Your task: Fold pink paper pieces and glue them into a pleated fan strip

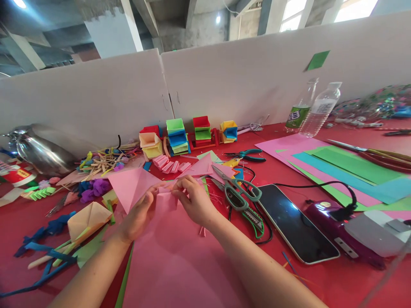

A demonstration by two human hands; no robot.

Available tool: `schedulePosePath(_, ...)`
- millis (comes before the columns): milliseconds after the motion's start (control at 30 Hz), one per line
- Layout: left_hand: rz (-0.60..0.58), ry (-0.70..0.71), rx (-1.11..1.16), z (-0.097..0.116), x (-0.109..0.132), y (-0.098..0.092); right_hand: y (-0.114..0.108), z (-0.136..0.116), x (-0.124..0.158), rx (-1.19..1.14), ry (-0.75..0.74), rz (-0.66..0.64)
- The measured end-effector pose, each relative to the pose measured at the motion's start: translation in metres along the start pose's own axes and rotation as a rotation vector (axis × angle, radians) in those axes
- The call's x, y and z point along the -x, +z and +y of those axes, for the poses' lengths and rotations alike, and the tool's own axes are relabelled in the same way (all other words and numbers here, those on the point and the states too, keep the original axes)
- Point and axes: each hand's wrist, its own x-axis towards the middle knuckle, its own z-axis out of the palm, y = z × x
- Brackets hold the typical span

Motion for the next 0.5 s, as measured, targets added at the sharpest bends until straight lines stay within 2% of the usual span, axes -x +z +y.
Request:
schedulePosePath(100, 0.117, 0.202, -0.17, -0.003, -0.0027, 0.0032, 0.0014, 0.0029, 0.0004, 0.009, 0.057, 0.076)
schedulePosePath(233, 0.146, 0.34, -0.252, -0.0004, -0.0026, 0.0071, 0.0023, 0.0027, 0.0013, 0.014, 0.093, 0.1)
schedulePosePath(400, 0.126, 0.394, -0.418, 0.005, -0.0011, 0.0059, 0.0009, -0.0003, 0.0009, -0.012, 0.086, 0.1)
schedulePosePath(500, 0.129, 0.391, -0.433, 0.0054, -0.0011, 0.0053, 0.0002, -0.0012, 0.0005, -0.04, 0.078, 0.097)
